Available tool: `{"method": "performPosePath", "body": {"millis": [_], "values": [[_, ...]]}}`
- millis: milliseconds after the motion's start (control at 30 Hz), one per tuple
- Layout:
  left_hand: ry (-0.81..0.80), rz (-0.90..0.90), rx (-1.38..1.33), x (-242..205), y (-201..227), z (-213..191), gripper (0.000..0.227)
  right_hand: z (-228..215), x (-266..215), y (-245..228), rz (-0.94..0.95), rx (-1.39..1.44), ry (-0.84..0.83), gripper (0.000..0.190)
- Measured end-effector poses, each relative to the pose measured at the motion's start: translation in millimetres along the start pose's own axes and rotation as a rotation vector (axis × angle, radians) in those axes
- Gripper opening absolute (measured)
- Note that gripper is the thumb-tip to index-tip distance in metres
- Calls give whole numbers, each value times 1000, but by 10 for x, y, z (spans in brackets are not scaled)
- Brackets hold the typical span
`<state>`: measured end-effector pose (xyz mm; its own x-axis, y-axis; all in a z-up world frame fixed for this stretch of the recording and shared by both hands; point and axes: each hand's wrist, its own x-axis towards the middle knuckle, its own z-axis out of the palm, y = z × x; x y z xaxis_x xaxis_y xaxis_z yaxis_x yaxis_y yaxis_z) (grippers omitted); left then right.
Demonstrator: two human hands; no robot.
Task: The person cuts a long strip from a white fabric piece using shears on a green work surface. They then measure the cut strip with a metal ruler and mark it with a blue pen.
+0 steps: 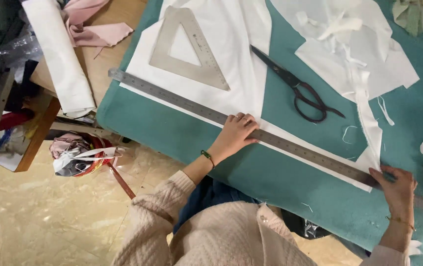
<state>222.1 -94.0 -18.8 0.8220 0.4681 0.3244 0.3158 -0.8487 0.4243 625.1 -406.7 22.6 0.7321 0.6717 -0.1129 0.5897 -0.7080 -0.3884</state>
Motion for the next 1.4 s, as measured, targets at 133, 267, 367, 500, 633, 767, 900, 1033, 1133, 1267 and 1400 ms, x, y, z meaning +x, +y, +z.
{"method": "performPosePath", "body": {"millis": [133, 267, 367, 500, 633, 767, 900, 1033, 1133, 1267, 1400], "values": [[-57, -56, -117, 29, -64, 13, 39, 30, 37, 135, -79, 77, -22, 37], [-19, -108, -250, 35, -169, 111, 37, -84, 15, -30, -57, 66, -66, 43], [16, -82, -253, 33, -147, 103, 40, -43, 14, 35, 28, 36, -57, 48], [-20, -84, -28, 95, -27, 62, 46, -35, 46, 73, -3, 57, -48, 41], [-47, -65, 175, 124, -96, 154, 57, -12, 60, 98, 124, 64, -87, 48], [-171, -91, 48, 125, -177, 181, 48, 42, 147, 129, 189, 33, -122, 61], [-95, -21, -10, 151, 6, -23, 40, -337, -83, -526, 156, 125, -84, 49], [-63, -36, -62, -34, 215, -137, 36, -156, 29, -229, 105, 82, -95, 52], [-59, -39, -93, -317, 287, -45, 31, -86, -57, -257, 36, 67, 23, 50], [5, 56, 24, -475, 291, -7, 17, 48, -346, -1113, -164, 150, 250, 23], [29, 218, 175, -244, 204, 66, 16, 730, -575, -1364, -942, -912, 258, 37]]}}
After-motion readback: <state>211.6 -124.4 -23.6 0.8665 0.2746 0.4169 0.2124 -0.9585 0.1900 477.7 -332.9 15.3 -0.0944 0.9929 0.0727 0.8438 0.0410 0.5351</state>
